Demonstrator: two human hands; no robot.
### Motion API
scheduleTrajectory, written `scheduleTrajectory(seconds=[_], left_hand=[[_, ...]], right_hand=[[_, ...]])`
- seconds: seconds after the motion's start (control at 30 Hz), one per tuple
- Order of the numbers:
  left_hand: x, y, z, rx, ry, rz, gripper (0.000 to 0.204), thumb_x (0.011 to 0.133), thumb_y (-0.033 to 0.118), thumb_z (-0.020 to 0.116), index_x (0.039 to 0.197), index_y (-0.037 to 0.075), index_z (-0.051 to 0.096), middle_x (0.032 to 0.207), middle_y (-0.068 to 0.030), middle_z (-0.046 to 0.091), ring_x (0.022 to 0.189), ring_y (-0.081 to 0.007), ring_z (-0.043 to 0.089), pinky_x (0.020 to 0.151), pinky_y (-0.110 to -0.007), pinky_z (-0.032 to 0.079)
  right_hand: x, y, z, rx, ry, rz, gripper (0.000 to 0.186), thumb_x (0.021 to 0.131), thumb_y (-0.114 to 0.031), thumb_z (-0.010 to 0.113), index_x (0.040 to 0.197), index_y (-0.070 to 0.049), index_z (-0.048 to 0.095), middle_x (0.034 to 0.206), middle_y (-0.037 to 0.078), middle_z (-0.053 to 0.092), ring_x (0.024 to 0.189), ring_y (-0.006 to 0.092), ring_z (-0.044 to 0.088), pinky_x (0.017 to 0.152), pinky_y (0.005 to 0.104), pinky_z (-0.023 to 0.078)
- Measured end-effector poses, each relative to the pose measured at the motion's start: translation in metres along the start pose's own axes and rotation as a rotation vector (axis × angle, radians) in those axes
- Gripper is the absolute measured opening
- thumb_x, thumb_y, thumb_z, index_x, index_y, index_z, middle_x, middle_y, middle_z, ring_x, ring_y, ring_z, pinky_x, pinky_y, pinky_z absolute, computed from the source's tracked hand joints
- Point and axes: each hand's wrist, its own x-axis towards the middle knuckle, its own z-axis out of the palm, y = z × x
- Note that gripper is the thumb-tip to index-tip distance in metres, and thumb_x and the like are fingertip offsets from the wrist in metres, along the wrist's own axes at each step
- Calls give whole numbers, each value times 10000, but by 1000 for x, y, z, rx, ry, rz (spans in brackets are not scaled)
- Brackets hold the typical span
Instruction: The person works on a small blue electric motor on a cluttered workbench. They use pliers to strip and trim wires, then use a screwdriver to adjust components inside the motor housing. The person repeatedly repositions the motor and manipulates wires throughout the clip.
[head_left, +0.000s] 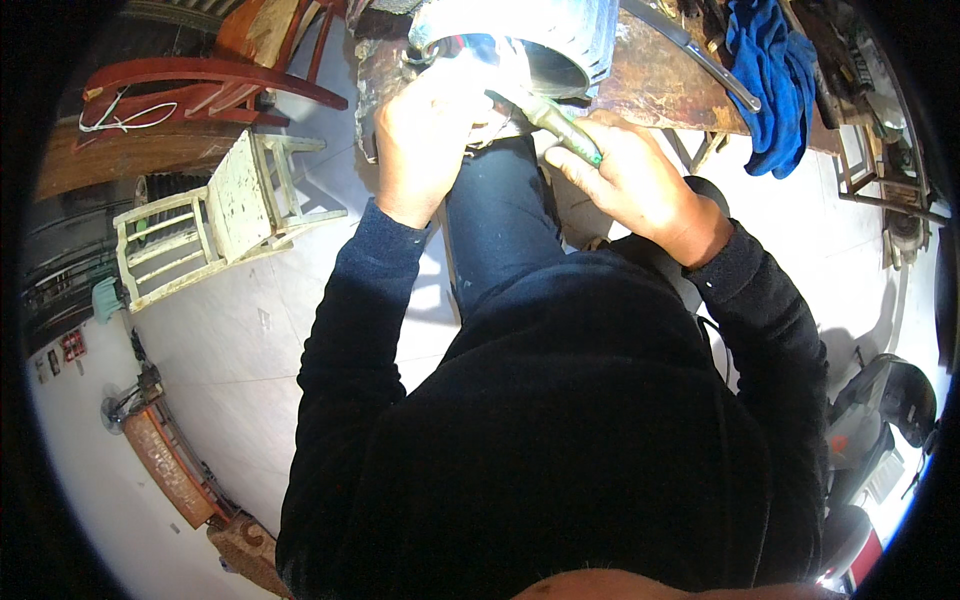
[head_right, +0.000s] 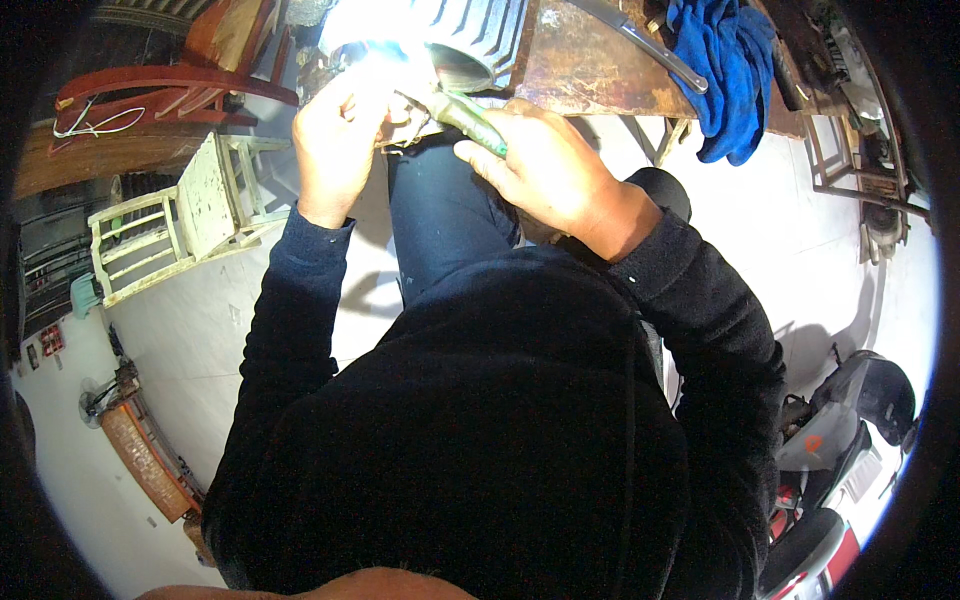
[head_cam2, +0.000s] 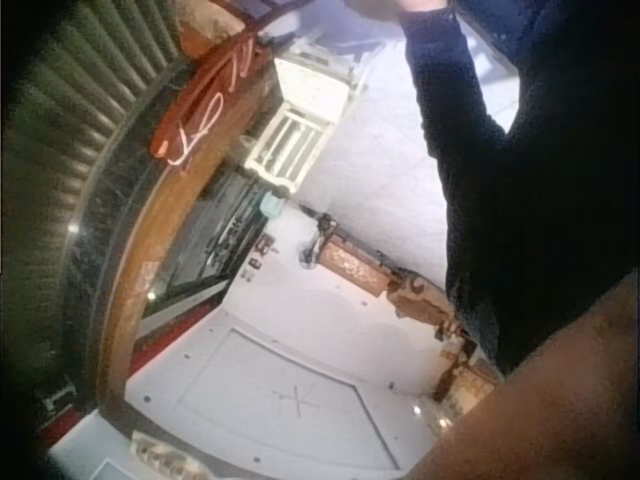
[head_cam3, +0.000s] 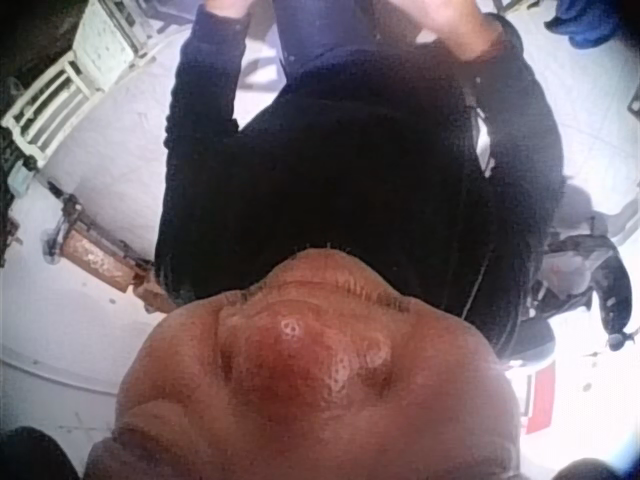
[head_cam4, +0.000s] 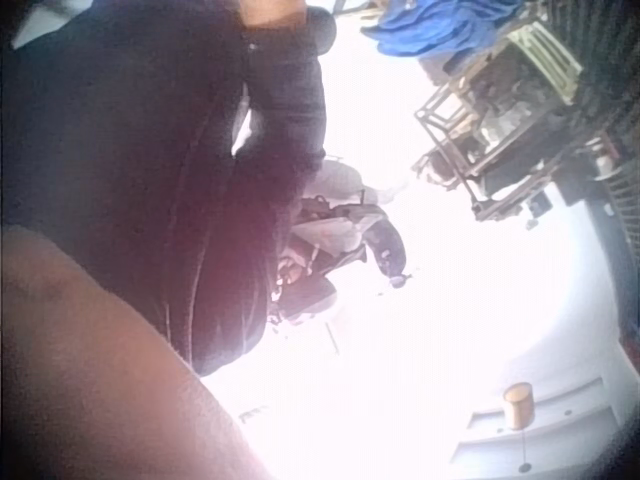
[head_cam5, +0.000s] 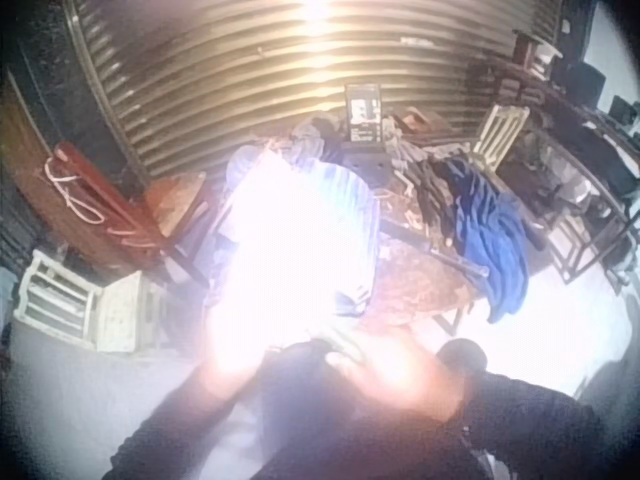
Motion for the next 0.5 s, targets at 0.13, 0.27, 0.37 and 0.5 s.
scheduleTrajectory(seconds=[0.13, 0.27, 0.37, 0.5], left_hand=[[1, 1, -3, -65, -17, 15, 170, 1032, 52, 664, 1118, -56, 763, 992, -129, 810, 890, -177, 799, 783, -298, 646], [4, 8, -12, -88, -102, 24, 225, 1046, 76, 655, 1196, -69, 738, 1106, -153, 799, 953, -199, 803, 829, -307, 657], [2, 13, -10, -367, -113, -49, 259, 1047, 85, 656, 1240, -77, 717, 1179, -170, 784, 1018, -226, 803, 866, -316, 666], [7, 14, 0, -674, -106, -68, 264, 1047, 89, 667, 1251, -71, 717, 1191, -192, 781, 1046, -265, 807, 895, -337, 675]], right_hand=[[3, 3, 0, 32, -97, 54, 414, 1043, -297, 694, 1302, 26, 693, 991, 273, 706, 953, 425, 696, 876, 480, 560], [-4, 3, -1, 119, 6, -36, 393, 1035, -284, 706, 1241, 50, 705, 1052, 259, 705, 979, 408, 694, 877, 457, 550], [-22, -4, -3, 272, 78, 25, 349, 1032, -264, 708, 1165, 58, 703, 1075, 213, 689, 976, 345, 681, 879, 415, 538], [-49, -14, -7, 441, -3, 306, 291, 1033, -238, 709, 1108, 43, 690, 1060, 134, 664, 950, 229, 651, 879, 343, 519]])
